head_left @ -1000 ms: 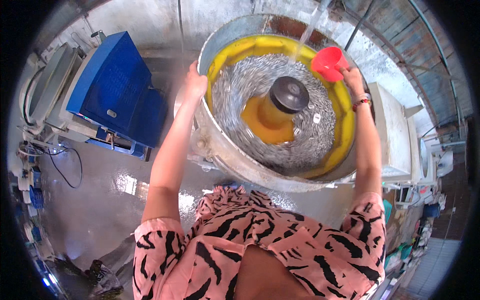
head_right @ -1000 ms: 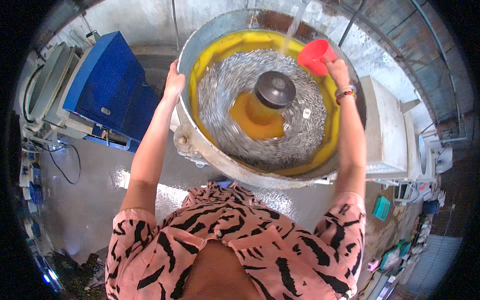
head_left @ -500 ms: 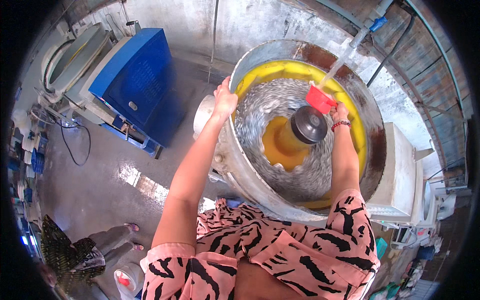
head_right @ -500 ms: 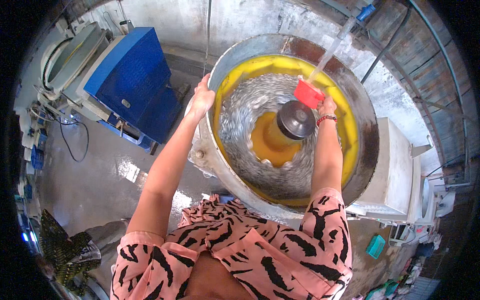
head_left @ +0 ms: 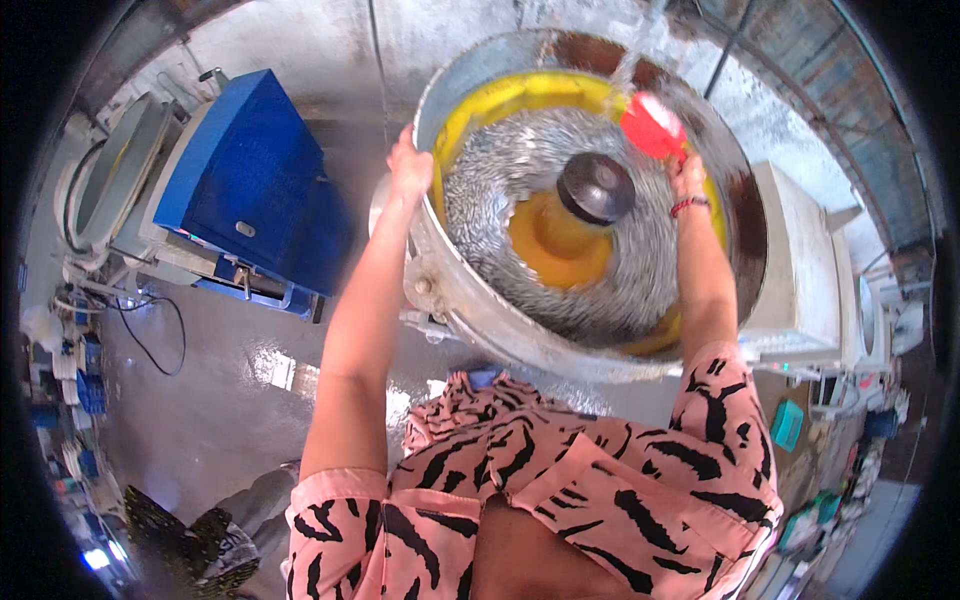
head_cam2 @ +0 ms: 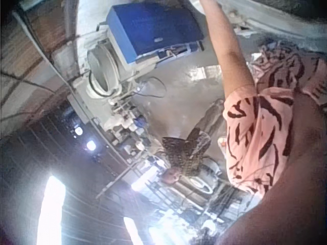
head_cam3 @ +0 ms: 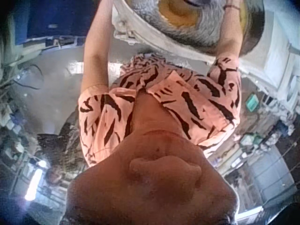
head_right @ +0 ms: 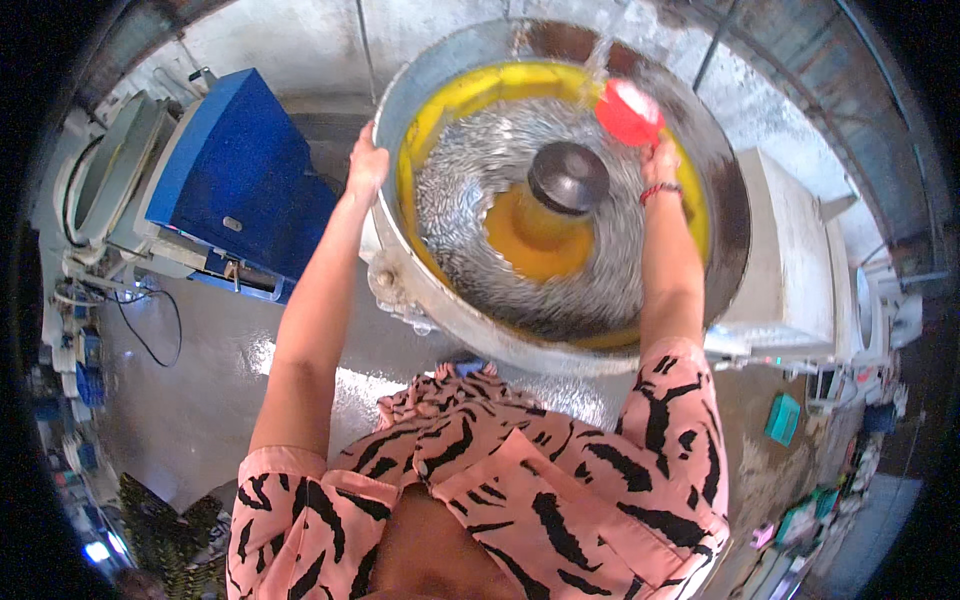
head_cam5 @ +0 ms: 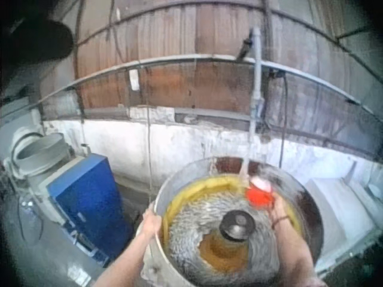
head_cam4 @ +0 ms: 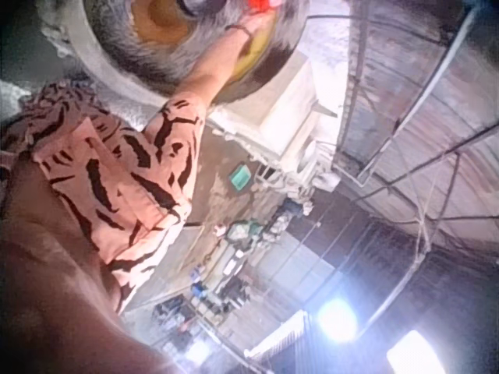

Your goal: The person cleans the interior of a large industrial vibrating machine by adding a white cleaning powder with a red scoop while the machine is running and water is flowing into the bowl.

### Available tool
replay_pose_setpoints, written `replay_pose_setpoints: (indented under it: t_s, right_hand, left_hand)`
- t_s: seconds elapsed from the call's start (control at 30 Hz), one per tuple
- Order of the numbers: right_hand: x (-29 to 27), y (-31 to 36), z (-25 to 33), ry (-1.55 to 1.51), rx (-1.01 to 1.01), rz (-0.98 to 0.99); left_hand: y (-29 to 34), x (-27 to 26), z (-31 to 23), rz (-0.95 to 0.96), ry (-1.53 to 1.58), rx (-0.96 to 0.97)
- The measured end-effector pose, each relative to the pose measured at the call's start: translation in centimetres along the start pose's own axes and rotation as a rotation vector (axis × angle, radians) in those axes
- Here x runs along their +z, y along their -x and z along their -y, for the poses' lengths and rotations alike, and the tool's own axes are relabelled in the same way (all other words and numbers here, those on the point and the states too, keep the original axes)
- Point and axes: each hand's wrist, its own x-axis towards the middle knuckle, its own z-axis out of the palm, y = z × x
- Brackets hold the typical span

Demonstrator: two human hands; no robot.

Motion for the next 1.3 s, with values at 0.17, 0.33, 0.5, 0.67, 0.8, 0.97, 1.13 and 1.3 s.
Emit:
replay_pose_setpoints:
  t_s: [0.17, 0.33, 0.5, 0.67, 0.8, 0.97, 1.13, 1.3]
  right_hand:
    - [-3.4, 3.8, 7.7, 0.322, -0.097, -0.035]
    - [-7.8, 8.7, 14.2, 0.926, -0.272, 0.024]
    - [-8.2, 14.7, 16.8, 1.827, -0.476, 0.185]
    - [-7.1, 14.0, 17.3, 1.913, -0.642, 0.397]
    - [-1.0, 11.4, 13.2, 1.934, -0.832, 0.279]
    - [1.9, 2.8, 8.1, 1.624, -0.628, -0.032]
    - [7.4, 2.2, 3.0, 0.489, 0.008, 0.123]
    - [6.9, 0.4, 0.0, 0.417, 0.12, 0.095]
  left_hand:
    - [-2.2, 1.0, 3.6, 0.043, 0.11, 0.052]
    - [-2.0, 0.7, 3.1, 0.097, 0.151, -0.033]
    - [0.0, 0.3, 0.6, 0.156, 0.216, -0.044]
    - [-1.7, 0.7, 2.6, 0.145, 0.276, -0.039]
    - [-2.1, 0.5, 4.2, 0.062, 0.233, -0.07]
    - [0.4, 1.3, 0.0, -0.025, -0.051, -0.027]
    - [0.9, -0.5, -0.5, -0.029, -0.095, -0.077]
    - [1.3, -0.8, -0.8, -0.026, -0.077, -0.071]
